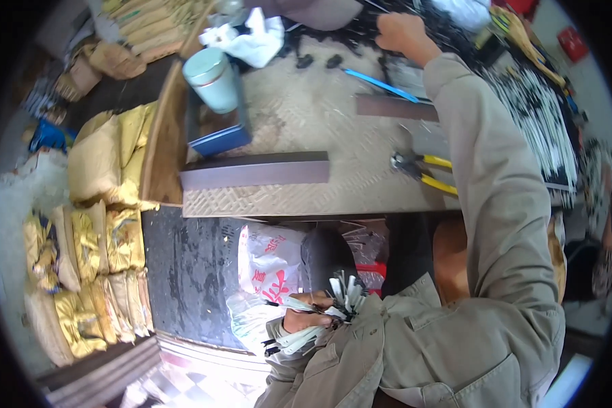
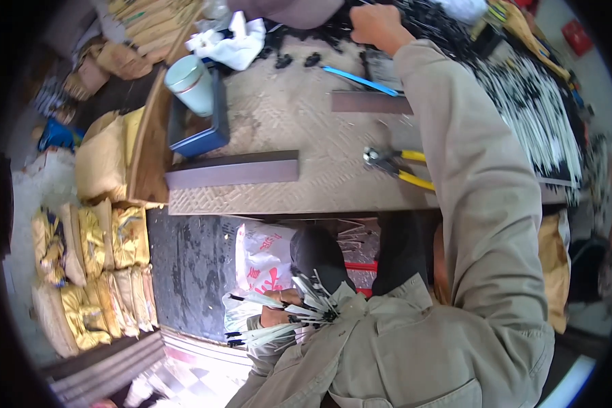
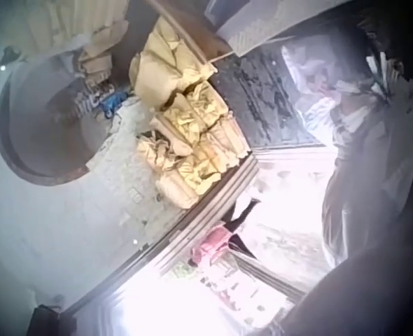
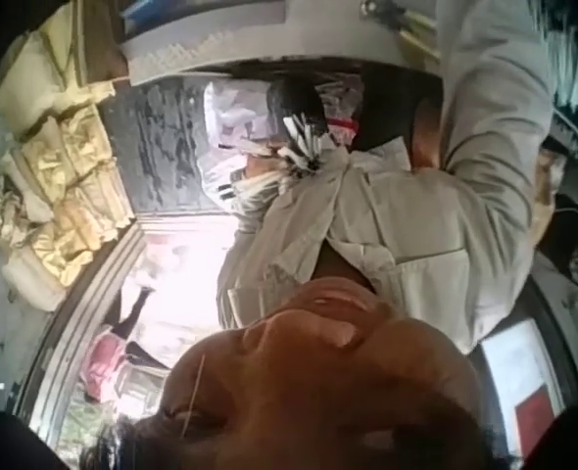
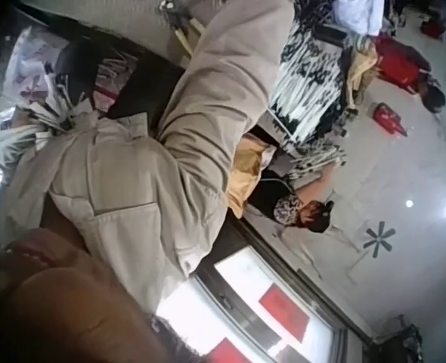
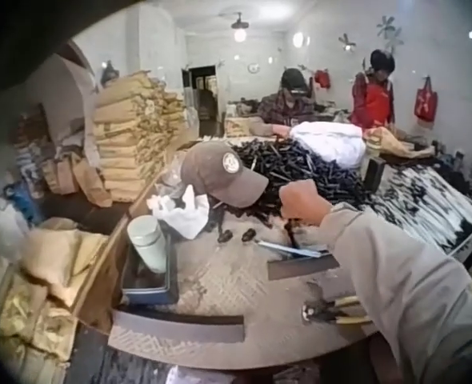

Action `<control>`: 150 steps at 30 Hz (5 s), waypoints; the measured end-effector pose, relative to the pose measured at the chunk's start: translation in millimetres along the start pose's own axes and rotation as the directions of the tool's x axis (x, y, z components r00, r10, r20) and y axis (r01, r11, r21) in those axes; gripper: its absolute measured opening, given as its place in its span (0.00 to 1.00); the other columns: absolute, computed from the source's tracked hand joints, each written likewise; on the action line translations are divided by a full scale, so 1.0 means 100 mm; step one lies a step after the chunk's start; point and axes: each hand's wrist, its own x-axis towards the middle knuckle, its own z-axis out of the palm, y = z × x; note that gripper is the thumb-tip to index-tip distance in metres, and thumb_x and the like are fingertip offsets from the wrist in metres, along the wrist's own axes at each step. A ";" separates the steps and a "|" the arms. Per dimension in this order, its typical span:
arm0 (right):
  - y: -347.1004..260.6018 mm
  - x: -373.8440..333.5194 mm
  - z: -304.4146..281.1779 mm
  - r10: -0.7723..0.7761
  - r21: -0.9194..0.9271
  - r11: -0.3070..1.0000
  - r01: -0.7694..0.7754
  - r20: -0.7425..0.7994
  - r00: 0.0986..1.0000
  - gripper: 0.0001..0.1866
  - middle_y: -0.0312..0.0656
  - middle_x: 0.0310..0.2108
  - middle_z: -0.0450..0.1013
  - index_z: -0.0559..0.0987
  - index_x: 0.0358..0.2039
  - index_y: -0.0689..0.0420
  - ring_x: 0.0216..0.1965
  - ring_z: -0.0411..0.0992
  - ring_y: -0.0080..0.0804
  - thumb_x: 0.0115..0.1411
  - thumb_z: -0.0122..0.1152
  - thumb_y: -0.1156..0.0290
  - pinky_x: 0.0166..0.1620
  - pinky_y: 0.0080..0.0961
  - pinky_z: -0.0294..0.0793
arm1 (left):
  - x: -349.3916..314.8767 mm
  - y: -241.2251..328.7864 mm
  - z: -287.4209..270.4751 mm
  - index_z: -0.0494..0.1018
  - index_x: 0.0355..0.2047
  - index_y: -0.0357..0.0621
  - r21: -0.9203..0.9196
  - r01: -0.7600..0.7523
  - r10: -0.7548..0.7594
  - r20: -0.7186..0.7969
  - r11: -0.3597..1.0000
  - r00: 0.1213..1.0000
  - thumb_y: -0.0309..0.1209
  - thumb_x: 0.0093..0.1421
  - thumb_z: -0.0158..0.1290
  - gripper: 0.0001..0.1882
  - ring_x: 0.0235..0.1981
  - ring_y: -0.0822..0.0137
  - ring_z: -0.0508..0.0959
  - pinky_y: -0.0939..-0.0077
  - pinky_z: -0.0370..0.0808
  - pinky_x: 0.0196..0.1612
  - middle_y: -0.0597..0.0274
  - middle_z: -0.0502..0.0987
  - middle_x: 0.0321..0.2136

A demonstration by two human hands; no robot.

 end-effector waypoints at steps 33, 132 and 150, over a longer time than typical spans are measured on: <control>-0.93 -3.53 -0.81 -0.644 0.790 -0.487 -0.373 -0.036 0.764 0.28 0.54 0.52 0.65 0.53 0.59 0.64 0.55 0.63 0.40 0.64 0.44 0.62 0.58 0.30 0.58 | 0.41 0.67 0.95 0.74 0.38 0.31 -0.007 0.501 -0.497 -0.147 0.865 0.855 0.23 0.39 0.62 0.21 0.34 0.64 0.75 0.74 0.69 0.38 0.51 0.76 0.33; -1.12 -4.01 -0.80 -0.568 0.624 -0.513 -0.589 0.269 0.778 0.28 0.34 0.36 0.66 0.63 0.51 0.59 0.41 0.64 0.17 0.50 0.64 0.74 0.44 0.17 0.62 | 0.48 0.76 1.29 0.72 0.40 0.34 -0.132 0.516 -0.517 -0.437 0.846 0.735 0.16 0.45 0.58 0.19 0.32 0.74 0.71 0.81 0.66 0.36 0.62 0.71 0.31; -1.26 -4.17 -0.76 -0.415 0.838 -0.357 -0.412 0.253 0.874 0.24 0.35 0.35 0.67 0.65 0.40 0.59 0.38 0.65 0.17 0.46 0.69 0.75 0.40 0.16 0.66 | 0.50 0.85 1.24 0.75 0.39 0.35 0.094 0.475 -0.403 -0.406 0.875 0.820 0.21 0.47 0.58 0.16 0.38 0.66 0.73 0.75 0.68 0.44 0.55 0.74 0.37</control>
